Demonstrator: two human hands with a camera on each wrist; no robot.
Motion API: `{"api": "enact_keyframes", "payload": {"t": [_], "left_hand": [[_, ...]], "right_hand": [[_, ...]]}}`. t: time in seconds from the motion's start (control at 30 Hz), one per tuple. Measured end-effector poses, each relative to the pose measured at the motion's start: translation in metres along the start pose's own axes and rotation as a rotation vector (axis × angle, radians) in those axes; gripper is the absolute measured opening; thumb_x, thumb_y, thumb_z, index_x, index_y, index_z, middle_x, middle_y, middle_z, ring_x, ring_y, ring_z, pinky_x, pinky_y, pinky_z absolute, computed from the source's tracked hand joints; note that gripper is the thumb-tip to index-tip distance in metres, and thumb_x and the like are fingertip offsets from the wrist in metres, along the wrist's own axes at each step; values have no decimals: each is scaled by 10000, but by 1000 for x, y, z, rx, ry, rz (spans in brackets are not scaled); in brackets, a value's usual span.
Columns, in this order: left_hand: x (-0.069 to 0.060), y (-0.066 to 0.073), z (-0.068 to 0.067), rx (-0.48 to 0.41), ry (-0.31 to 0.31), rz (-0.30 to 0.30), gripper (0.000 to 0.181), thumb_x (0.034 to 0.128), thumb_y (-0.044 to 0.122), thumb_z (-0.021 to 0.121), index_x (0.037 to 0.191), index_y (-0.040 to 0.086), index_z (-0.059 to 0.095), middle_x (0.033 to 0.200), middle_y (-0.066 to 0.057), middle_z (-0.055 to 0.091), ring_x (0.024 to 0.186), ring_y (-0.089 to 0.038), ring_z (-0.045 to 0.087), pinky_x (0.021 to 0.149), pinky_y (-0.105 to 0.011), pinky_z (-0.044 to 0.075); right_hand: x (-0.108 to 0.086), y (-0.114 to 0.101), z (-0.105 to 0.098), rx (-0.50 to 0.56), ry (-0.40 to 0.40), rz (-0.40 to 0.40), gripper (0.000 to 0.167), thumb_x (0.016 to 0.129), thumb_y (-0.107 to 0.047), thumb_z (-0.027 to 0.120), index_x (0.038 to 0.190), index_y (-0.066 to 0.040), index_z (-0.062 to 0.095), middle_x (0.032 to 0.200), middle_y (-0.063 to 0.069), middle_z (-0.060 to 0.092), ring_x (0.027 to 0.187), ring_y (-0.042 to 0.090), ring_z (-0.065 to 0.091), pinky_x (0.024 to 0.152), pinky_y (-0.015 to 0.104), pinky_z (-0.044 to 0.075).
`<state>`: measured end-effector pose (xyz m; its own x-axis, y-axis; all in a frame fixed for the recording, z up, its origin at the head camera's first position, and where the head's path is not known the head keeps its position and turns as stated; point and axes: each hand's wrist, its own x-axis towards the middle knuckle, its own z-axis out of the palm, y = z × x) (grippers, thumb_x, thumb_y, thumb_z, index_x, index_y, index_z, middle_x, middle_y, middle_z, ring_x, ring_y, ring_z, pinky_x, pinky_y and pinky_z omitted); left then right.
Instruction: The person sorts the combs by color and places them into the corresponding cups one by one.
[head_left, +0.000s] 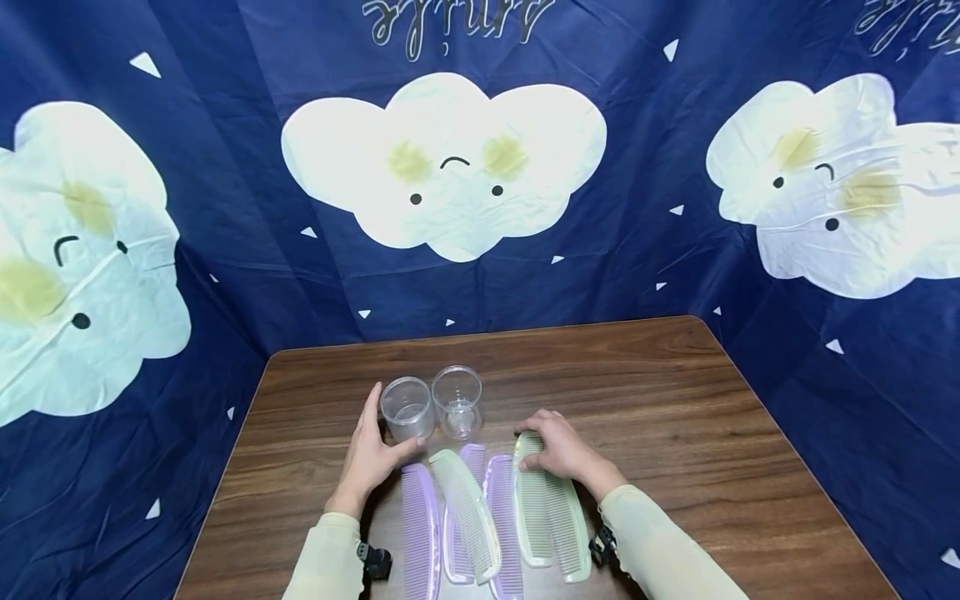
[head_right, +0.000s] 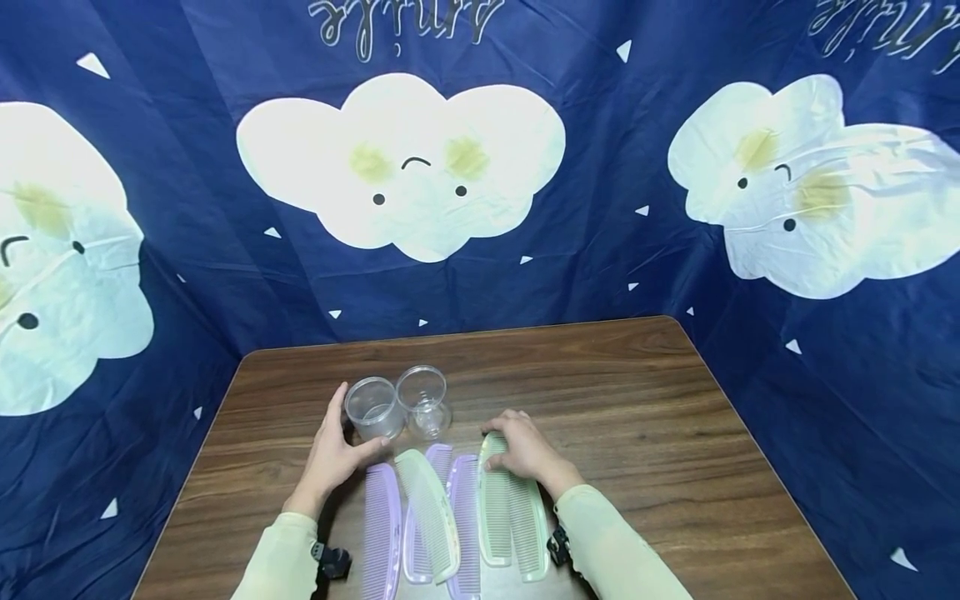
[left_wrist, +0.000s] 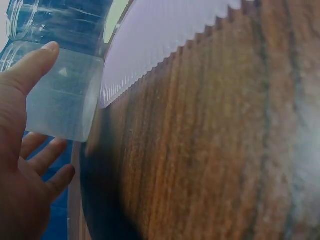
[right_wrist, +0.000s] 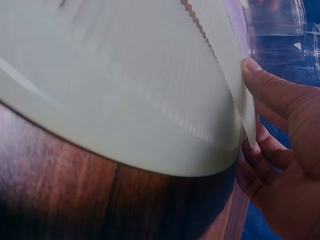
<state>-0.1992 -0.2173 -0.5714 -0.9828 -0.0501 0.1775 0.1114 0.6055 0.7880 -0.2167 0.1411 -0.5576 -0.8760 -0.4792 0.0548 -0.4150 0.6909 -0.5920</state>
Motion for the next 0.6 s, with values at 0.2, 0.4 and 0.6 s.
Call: {"api": "enact_keyframes", "payload": {"t": [0.2, 0.4, 0.6], "left_hand": [[3, 1, -1, -25, -2, -12, 1205, 714, 286, 956, 1644, 189, 196, 1500, -204, 467, 1345, -407, 499, 1114, -601, 407], [7, -1, 1, -100, 5, 2, 1071, 695, 166, 957, 1576, 118, 349, 1498, -197, 486, 1380, -386, 476, 1162, -566, 377], [9, 0, 4, -191, 1, -23, 992, 715, 88, 936, 1537, 117, 383, 1429, -233, 569, 1316, -408, 556, 1071, -572, 497]], "right_hand": [[-1, 0, -6, -4, -23, 25, 563, 726, -252, 931, 1238, -119, 739, 1071, -22, 635, 996, 177, 587, 893, 404, 520], [-3, 3, -13, -19, -39, 12, 573, 718, -281, 936, 1232, -115, 745, 1058, -50, 600, 970, 142, 576, 853, 350, 512], [-6, 3, -19, -41, -52, 10, 551, 720, -307, 931, 1211, -126, 757, 1051, -47, 587, 993, 156, 571, 887, 370, 507]]}}
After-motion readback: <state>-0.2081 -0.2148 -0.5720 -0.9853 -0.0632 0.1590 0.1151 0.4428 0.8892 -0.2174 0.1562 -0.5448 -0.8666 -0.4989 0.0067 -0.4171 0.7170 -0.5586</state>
